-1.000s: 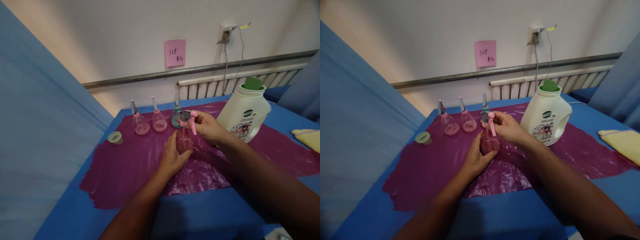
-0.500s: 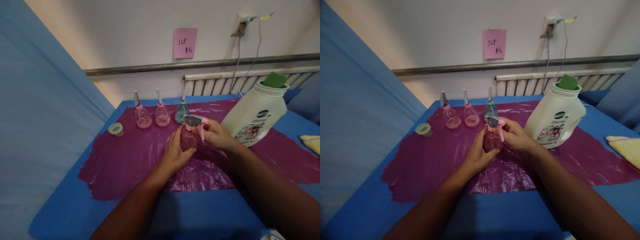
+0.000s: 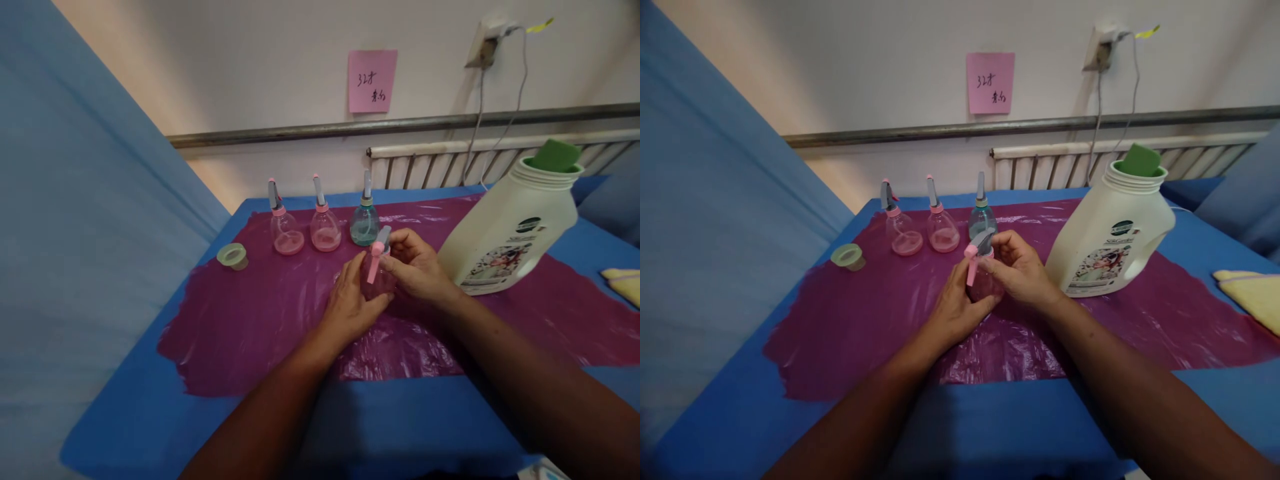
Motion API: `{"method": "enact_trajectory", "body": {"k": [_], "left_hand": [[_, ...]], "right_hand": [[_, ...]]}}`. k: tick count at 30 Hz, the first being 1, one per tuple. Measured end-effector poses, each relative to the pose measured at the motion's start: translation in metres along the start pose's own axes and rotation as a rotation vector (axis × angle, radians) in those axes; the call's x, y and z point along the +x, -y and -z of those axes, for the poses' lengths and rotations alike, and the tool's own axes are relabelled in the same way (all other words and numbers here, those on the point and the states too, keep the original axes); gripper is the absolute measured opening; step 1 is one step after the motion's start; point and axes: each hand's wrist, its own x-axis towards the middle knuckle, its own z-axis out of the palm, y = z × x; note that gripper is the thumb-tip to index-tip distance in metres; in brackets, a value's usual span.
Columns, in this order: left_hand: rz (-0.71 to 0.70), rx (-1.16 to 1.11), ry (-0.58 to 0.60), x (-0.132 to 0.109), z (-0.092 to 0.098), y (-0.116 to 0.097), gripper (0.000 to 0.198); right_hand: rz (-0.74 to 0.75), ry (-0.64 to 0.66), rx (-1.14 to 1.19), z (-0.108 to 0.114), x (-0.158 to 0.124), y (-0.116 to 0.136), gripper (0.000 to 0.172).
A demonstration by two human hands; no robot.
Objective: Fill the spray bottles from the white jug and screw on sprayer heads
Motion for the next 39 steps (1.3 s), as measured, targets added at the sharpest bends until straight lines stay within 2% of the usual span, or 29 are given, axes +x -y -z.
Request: {"method": "enact_trajectory", "body": {"k": [4,8,16,22,25,28,31,36,39], "left_hand": [[-0.121,0.018,-0.013,0.001,-0.001,0.005,0.089],[-0.19,-0.034,-0.039,-0.002,-0.001,0.012,0.097],[-0.057,-0.11,-0.005,-0.001,0.001,0.014,0.092],[-0.049,-0.154,0.004,0.002,0.001,0.009,0.093],[-0.062,-0.134,0.012,0.002,0.0,0.013,0.091],[-0.063,-0.115,0.01,0.001,-0.001,0.02,0.092],[-0.043,-0.091,0.004,0.0,-0.001,0.024,0.096],[-0.086,-0.039,-0.001,-0.003,0.002,0.021,0.095],[-0.103,-0.068,0.007,-0.004,0.002,0.02,0.099]], "right_hand": [[0.061,-0.047,0.05,-0.007,0.002,-0.007,0.045],[0.047,-0.066,0.076,-0.01,0.004,-0.014,0.05],[0.005,-0.056,0.058,-0.014,0.011,-0.012,0.056],[0.028,-0.007,0.061,-0.012,0.009,-0.006,0.072],[0.077,0.037,0.03,-0.005,0.009,0.002,0.073],[0.099,0.107,0.038,0.001,0.009,0.009,0.071],[0.054,0.144,0.031,0.004,0.01,0.011,0.061],[-0.028,0.141,0.06,0.008,0.012,0.008,0.054],[-0.019,0.101,0.053,0.008,0.014,0.01,0.044]]}}
